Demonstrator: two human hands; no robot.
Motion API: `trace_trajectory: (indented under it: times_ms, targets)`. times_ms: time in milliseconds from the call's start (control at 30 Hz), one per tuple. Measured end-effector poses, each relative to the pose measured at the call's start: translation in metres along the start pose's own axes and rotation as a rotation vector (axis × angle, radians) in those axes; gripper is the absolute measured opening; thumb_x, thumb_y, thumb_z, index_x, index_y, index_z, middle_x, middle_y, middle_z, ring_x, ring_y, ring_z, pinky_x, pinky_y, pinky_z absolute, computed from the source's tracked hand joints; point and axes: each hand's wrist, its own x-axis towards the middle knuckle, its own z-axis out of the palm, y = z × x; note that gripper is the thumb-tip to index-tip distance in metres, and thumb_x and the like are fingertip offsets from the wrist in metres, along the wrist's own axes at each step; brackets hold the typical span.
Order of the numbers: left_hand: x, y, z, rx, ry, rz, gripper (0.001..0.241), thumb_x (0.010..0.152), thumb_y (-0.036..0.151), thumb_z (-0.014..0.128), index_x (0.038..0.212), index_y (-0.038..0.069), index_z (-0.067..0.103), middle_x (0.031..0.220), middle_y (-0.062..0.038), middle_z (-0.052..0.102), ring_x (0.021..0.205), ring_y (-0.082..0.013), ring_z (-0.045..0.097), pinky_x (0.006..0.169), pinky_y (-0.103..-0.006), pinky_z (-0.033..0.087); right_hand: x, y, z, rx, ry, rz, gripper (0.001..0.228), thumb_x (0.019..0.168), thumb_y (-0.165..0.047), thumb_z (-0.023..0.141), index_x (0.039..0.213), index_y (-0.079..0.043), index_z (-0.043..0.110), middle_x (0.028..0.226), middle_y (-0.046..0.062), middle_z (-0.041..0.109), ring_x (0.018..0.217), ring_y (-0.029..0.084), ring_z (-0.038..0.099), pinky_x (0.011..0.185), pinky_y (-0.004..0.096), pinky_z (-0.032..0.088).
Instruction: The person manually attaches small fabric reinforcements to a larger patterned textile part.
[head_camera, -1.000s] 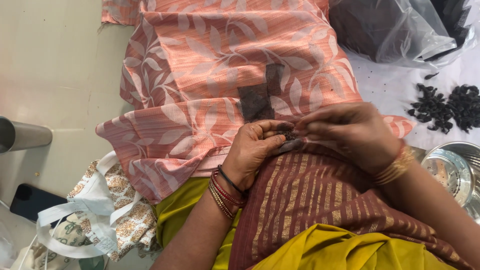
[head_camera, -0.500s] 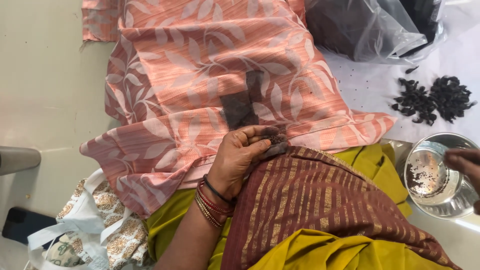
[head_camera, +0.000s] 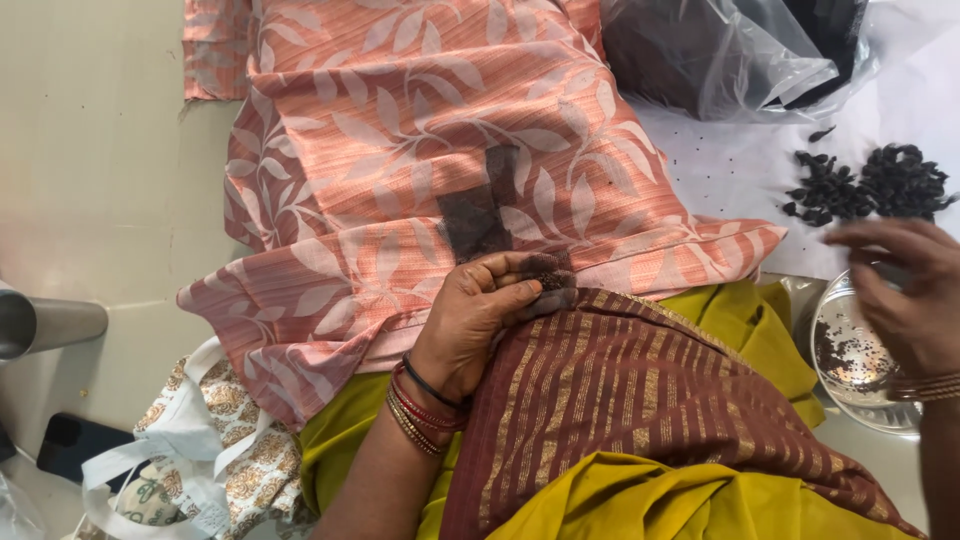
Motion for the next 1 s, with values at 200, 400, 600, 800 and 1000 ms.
trace_trajectory:
  times_ms: [200,400,600,800,1000]
  targets:
    - [-0.015,0.013,0.019,0.078,0.004,-0.007,0.027,0.098,-0.003,0.059,0.124,-0.007,0.064,0.113,-0.018,0.075,0.101,-0.0225,0.074,0.091,-0.0328,0.060,0.045,-0.162,0.034,0.307,-0.272,-0.373,0.026,0.088,-0.002,0.073,0.113,-0.008,0.074,0.123,0.010,0.073,0.103,0.018,0.075,0.086,0.030,0.061]
    - [-0.013,0.002,0.011,0.034,-0.058,0.004,0.026,0.099,-0.004,0.059,0.124,-0.009,0.063,0.115,-0.020,0.073,0.102,-0.0253,0.074,0.094,-0.0367,0.061,0.045,-0.217,0.057,0.318,-0.455,-0.393,0.036,0.081,-0.005,0.075,0.118,-0.009,0.075,0.117,0.007,0.076,0.094,0.016,0.078,0.077,0.028,0.064]
    - [-0.011,-0.002,0.007,0.037,-0.122,0.003,0.028,0.098,-0.004,0.060,0.126,-0.008,0.064,0.115,-0.015,0.073,0.101,-0.0200,0.073,0.093,-0.0323,0.060,0.041,-0.196,0.069,0.329,-0.389,-0.516,0.024,0.082,-0.002,0.074,0.104,-0.010,0.079,0.113,0.007,0.077,0.101,0.021,0.075,0.086,0.032,0.060]
    - [-0.007,-0.010,0.004,0.150,-0.076,-0.015,0.028,0.096,-0.003,0.063,0.124,-0.007,0.066,0.108,-0.011,0.074,0.091,-0.0125,0.071,0.083,-0.0253,0.058,0.042,-0.189,0.073,0.275,-0.354,-0.528,0.021,0.080,-0.002,0.074,0.099,-0.011,0.079,0.110,0.006,0.076,0.099,0.021,0.076,0.084,0.031,0.060]
    - [-0.002,-0.019,-0.001,0.263,-0.081,0.069,0.023,0.097,-0.003,0.064,0.120,-0.004,0.070,0.101,-0.007,0.074,0.084,-0.0090,0.067,0.076,-0.0220,0.054,0.042,-0.192,0.074,0.285,-0.338,-0.574,0.017,0.079,-0.004,0.077,0.095,-0.009,0.077,0.104,0.007,0.075,0.095,0.022,0.075,0.082,0.032,0.059]
